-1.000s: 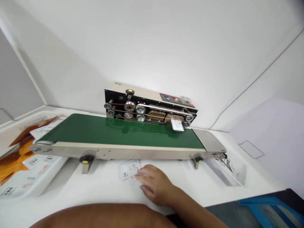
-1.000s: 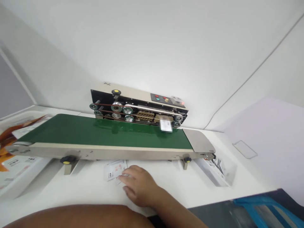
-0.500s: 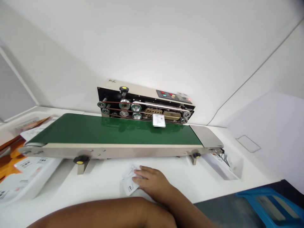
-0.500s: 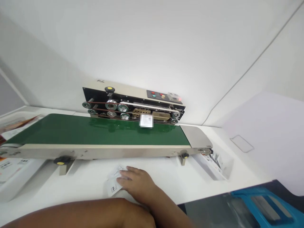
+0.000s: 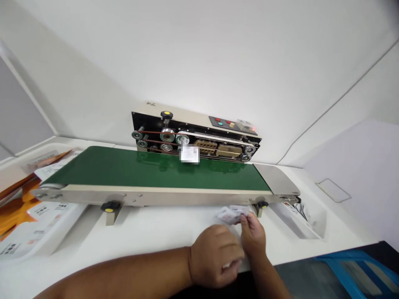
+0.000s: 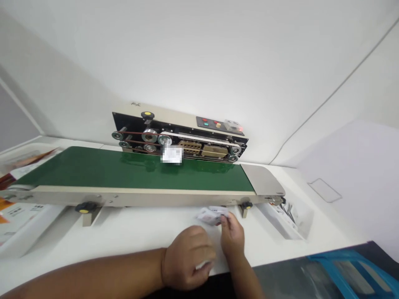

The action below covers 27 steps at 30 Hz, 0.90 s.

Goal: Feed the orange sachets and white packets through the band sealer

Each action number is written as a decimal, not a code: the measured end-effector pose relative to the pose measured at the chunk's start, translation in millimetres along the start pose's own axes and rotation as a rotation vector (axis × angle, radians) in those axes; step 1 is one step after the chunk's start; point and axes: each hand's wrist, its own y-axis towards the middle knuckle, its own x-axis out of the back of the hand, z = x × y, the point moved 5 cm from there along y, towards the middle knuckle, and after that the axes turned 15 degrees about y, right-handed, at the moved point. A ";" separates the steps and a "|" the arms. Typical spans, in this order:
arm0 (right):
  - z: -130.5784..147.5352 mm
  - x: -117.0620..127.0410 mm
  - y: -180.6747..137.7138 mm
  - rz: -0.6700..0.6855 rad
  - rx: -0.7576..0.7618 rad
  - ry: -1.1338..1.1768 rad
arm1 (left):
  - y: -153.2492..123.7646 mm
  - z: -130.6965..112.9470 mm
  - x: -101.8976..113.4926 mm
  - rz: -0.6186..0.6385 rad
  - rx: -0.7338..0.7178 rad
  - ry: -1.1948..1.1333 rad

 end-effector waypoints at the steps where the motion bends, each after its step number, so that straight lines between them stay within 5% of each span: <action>1: -8.6 11.3 -1.5 -0.072 -0.058 0.056 | 1.9 6.8 6.0 -0.047 0.063 0.005; 5: -32.4 29.5 -7.9 -0.233 -0.233 0.267 | 4.0 40.6 6.0 -0.053 0.448 -0.113; 11: -28.4 12.5 -4.8 -0.093 -0.212 0.289 | -4.0 60.2 -12.8 -0.021 0.852 -0.251; 19: -33.7 15.7 -5.7 -0.185 -0.210 0.433 | -3.7 54.8 -6.8 0.009 0.821 -0.168; 27: -27.6 -2.2 -7.1 0.009 -0.289 0.599 | 0.7 58.5 -16.9 0.118 0.733 -0.316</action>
